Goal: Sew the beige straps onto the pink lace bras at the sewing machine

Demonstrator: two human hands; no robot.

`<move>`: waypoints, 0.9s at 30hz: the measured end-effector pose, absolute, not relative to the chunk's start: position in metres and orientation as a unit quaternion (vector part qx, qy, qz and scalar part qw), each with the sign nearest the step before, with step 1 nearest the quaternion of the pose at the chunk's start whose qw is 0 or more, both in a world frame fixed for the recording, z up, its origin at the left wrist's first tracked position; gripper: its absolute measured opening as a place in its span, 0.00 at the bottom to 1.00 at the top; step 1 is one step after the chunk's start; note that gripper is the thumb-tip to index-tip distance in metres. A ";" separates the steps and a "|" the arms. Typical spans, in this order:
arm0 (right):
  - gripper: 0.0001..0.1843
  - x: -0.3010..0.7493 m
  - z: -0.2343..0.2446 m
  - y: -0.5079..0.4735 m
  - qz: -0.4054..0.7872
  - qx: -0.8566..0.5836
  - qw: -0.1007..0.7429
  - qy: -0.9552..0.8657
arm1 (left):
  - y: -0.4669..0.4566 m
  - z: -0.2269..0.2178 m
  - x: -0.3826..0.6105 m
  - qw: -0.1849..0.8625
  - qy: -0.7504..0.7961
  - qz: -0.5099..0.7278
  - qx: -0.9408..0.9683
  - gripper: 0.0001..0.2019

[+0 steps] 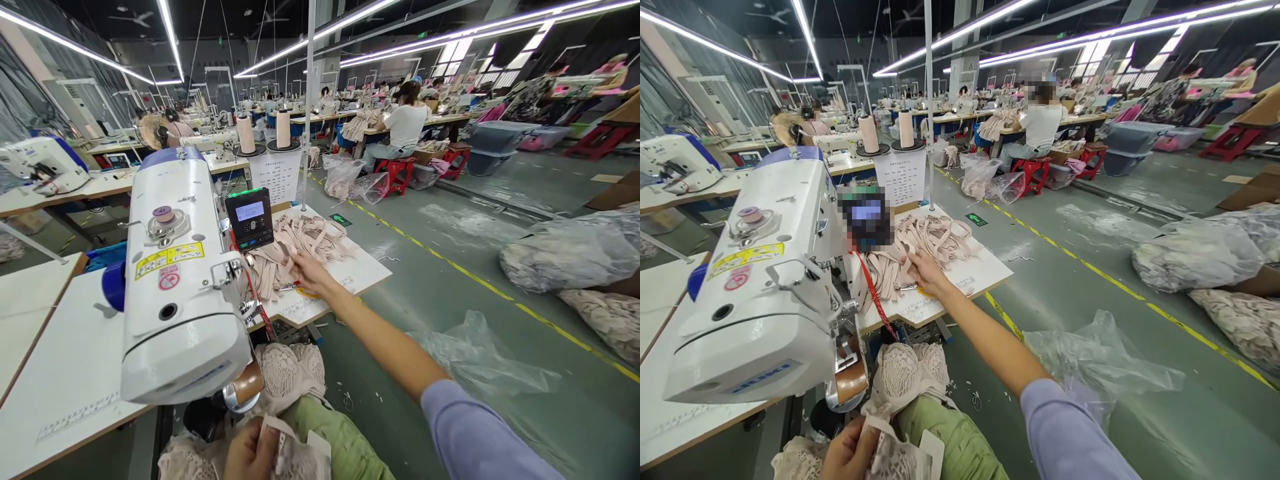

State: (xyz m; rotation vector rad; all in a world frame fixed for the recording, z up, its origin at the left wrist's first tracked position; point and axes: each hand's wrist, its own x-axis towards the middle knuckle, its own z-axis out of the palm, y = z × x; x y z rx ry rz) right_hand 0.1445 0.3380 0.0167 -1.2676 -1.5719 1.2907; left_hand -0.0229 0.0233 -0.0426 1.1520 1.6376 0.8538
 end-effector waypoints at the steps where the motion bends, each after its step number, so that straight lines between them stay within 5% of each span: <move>1: 0.19 0.148 0.013 0.319 0.540 -0.471 0.363 -0.595 | 0.024 -0.037 -0.025 0.463 0.671 0.353 0.458 0.29; 5: 0.25 0.155 -0.010 0.225 0.683 -0.391 0.331 -0.521 | 0.023 -0.007 -0.022 0.498 0.674 0.356 0.414 0.23; 9: 0.22 0.137 -0.018 0.139 0.896 -0.203 0.338 -0.206 | 0.018 0.017 -0.009 0.510 0.679 0.342 0.403 0.19; 12: 0.18 0.116 -0.011 0.101 0.908 -0.151 0.385 -0.067 | 0.014 0.022 -0.003 0.504 0.681 0.349 0.400 0.19; 18: 0.18 0.110 -0.013 0.081 0.907 -0.169 0.376 -0.085 | 0.007 0.012 -0.007 0.518 0.668 0.269 0.462 0.19; 24: 0.22 0.139 -0.036 0.080 0.890 -0.274 0.188 -0.312 | 0.000 0.005 -0.004 0.494 0.673 0.283 0.472 0.21; 27: 0.19 0.148 -0.037 0.090 0.840 -0.357 0.250 -0.324 | -0.001 0.003 -0.004 0.477 0.680 0.285 0.478 0.21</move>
